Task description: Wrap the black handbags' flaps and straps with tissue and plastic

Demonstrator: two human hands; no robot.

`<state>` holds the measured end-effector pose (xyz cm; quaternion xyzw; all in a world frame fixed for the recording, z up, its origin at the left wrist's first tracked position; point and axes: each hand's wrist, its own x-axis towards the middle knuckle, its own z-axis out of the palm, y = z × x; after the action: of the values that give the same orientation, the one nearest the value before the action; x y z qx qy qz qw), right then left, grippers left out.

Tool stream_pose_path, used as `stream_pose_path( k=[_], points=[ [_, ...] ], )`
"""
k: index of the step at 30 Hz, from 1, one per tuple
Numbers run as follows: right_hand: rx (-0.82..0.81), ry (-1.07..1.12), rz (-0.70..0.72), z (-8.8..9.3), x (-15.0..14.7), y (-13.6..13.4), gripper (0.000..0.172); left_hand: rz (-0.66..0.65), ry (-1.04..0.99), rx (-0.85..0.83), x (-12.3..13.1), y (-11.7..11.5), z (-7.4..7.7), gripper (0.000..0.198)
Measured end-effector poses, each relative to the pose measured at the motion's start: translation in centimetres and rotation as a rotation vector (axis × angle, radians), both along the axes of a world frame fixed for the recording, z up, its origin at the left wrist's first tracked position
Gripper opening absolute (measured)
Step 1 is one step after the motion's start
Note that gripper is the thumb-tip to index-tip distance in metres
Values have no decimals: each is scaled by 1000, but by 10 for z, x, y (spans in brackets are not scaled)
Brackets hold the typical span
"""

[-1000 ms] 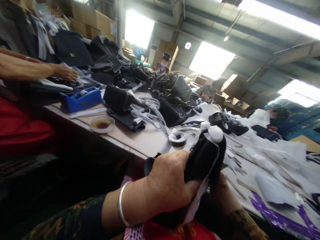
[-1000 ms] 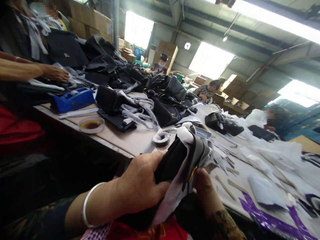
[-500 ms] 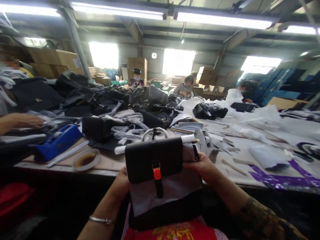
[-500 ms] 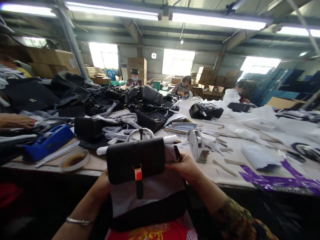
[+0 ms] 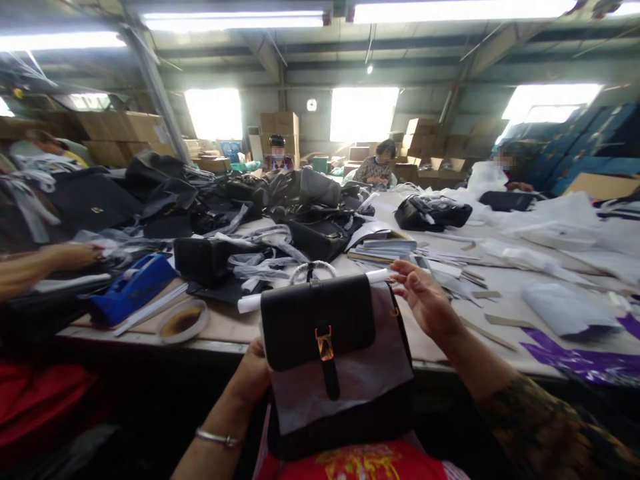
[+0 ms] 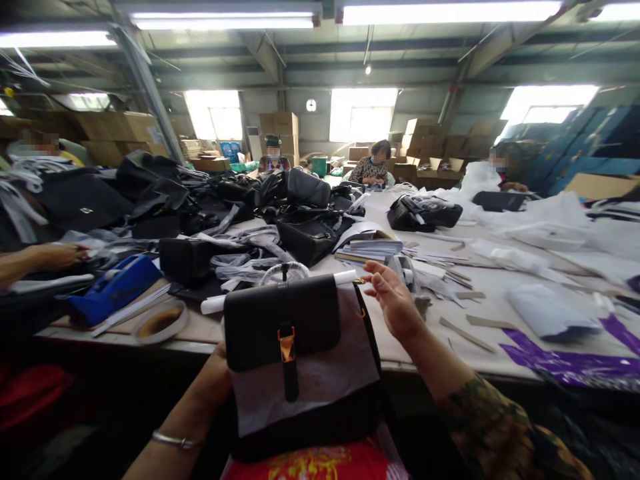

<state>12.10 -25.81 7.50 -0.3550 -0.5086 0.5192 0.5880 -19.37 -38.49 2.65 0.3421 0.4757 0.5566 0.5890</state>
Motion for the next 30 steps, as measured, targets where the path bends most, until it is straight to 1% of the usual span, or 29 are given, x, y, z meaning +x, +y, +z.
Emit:
stream_pose_path(
  k=[1,4,5,7,11,15,18,21,23,24,26,28,30],
  points=[
    [34,-72,19,6,2,5,52,-5,12,4,1,1,-1,34],
    [70,-342,139,24,3,15,47,-36,47,35,2,3,1,34],
    [74,-410,155,29,2,17,44,-49,51,39,2,3,1,33],
    [82,-469,141,33,-3,18,39,-59,50,37,1,2,2,31],
    [101,-456,95,32,-10,21,32,-7,77,6,-3,0,-1,30],
    [108,-421,99,29,-10,24,32,13,106,4,-2,-1,-1,31],
    [86,-357,129,26,-6,26,37,56,115,27,3,-3,1,33],
    [27,-242,207,22,2,30,48,111,127,21,9,-5,6,41],
    [-5,-170,220,20,9,32,56,157,158,4,11,-6,9,43],
    [-9,-165,215,20,13,33,57,174,177,-3,13,-6,11,43],
    [2,-222,222,20,19,33,53,199,213,-10,15,-6,14,42],
    [12,-307,266,22,23,32,47,226,234,-8,16,-6,16,40],
    [4,-331,297,23,24,32,41,242,236,-4,17,-6,18,41]
  ],
)
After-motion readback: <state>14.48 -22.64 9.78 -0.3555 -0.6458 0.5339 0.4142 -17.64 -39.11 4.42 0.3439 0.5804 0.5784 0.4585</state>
